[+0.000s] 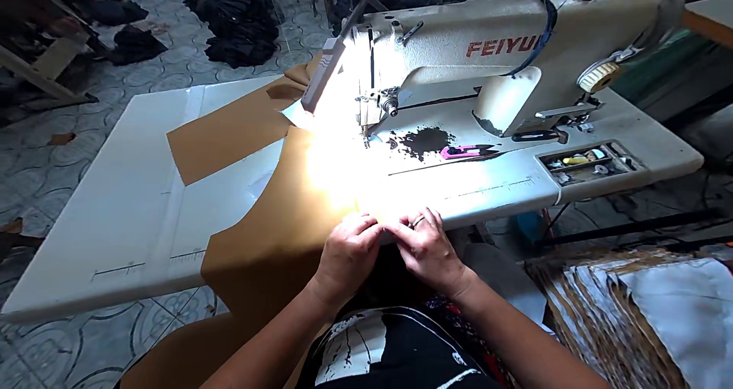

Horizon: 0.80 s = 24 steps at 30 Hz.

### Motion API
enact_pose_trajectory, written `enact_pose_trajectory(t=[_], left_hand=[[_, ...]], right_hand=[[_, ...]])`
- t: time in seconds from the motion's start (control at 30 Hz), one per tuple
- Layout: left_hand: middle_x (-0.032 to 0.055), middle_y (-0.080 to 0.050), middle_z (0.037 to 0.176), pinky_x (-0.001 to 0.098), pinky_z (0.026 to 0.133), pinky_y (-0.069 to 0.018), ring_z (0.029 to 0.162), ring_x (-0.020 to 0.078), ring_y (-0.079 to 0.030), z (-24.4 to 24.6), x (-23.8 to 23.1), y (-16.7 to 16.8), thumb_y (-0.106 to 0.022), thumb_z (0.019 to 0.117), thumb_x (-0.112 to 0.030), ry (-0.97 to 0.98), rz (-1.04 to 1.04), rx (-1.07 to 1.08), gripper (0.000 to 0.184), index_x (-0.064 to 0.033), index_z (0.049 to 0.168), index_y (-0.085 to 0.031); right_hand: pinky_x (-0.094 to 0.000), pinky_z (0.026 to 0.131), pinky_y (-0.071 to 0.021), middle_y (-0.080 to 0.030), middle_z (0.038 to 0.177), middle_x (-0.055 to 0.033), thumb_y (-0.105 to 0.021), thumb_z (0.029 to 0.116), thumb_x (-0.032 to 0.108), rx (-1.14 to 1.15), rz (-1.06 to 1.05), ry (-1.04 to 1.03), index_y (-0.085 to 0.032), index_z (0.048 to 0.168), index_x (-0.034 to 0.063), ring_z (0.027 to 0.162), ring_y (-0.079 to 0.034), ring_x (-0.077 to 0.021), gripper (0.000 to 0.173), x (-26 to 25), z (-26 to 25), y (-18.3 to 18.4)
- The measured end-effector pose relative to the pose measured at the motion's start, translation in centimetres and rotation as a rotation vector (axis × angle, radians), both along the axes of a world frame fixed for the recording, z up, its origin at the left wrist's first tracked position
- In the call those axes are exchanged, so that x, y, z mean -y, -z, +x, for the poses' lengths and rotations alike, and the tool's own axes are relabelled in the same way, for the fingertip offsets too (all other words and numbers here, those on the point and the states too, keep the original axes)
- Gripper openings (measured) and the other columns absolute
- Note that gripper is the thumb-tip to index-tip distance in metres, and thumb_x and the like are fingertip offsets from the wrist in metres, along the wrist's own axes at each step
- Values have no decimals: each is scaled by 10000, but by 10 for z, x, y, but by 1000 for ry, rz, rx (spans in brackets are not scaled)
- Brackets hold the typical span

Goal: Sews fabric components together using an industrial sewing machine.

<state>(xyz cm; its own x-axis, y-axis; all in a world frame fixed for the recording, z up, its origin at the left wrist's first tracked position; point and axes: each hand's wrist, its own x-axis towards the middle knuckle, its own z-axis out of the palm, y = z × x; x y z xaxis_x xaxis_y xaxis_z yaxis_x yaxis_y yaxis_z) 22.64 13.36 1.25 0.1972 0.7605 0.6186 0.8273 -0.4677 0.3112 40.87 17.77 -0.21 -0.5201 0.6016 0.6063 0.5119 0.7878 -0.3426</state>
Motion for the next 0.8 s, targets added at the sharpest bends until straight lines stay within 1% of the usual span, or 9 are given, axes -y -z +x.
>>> enact_pose_trajectory(t=[0.07,0.17,0.2,0.23,0.3,0.37,0.6,0.7,0.8], left_hand=[[107,-781,995,388,926,-591,1021,258,-748,-1,1,-1,-628,934,-128,12,-22,-4,192,-44,928,-801],[70,-770,931,360,834,-595,917,208,-744,-10,-7,-9,-584,972,-253,-7,-45,-6,282,-61,911,-781],[76,-766,950,422,839,-581,923,234,-736,-15,-12,-13,-546,999,-316,-33,-70,-30,346,-63,969,-779],[80,-765,1050,528,929,-524,1035,286,-716,-22,-16,-17,-488,1032,-384,-58,-133,-67,418,-79,1079,-770],[65,-702,1311,763,1047,-324,1316,398,-577,-33,-23,-23,-399,1052,-472,-78,-299,-130,494,-168,1263,-726],[62,-637,1422,839,1048,-224,1406,432,-483,-36,-24,-24,-394,1048,-492,-69,-381,-132,488,-233,1329,-698],[36,-623,1445,844,1047,-214,1433,419,-457,-42,-28,-19,-425,1023,-521,-56,-396,-114,490,-267,1351,-686],[36,-535,1537,821,1095,-150,1501,386,-361,-46,-42,-30,-456,1017,-525,-48,-545,-147,514,-275,1439,-610],[27,-457,1598,779,1135,-112,1538,375,-275,-43,-51,-47,-472,1038,-490,-68,-659,-222,505,-285,1492,-553]], right_hand=[[-543,914,-481,-685,970,-114,-596,916,119,40,-10,7,-783,1168,200,999,-647,-322,324,-3,-2,-2],[-561,911,-477,-686,946,-107,-607,881,107,78,-3,10,-797,1112,220,961,-654,-321,320,-6,-3,-9],[-574,911,-473,-687,941,-108,-613,863,100,93,-5,6,-799,1109,223,952,-654,-328,332,-7,-3,-11],[-589,912,-473,-687,938,-114,-621,843,87,106,-12,1,-801,1114,223,946,-655,-339,352,-8,-2,-12],[-595,920,-479,-700,935,-115,-630,824,72,128,-16,0,-797,1135,237,950,-664,-350,389,-9,0,-14],[-573,894,-494,-699,902,-102,-631,811,80,133,3,1,-799,1134,253,915,-668,-333,403,-11,2,-15],[-598,889,-497,-694,889,-107,-632,807,77,152,-18,-2,-812,1099,261,917,-674,-347,390,-19,-1,-20],[-658,984,-446,-724,969,-174,-645,860,55,208,-162,-4,-805,1141,214,1040,-666,-416,360,-27,-6,-36],[-661,1094,-346,-711,1127,-220,-591,918,59,330,-321,0,-769,1233,211,1205,-599,-448,392,-37,-11,-51]])
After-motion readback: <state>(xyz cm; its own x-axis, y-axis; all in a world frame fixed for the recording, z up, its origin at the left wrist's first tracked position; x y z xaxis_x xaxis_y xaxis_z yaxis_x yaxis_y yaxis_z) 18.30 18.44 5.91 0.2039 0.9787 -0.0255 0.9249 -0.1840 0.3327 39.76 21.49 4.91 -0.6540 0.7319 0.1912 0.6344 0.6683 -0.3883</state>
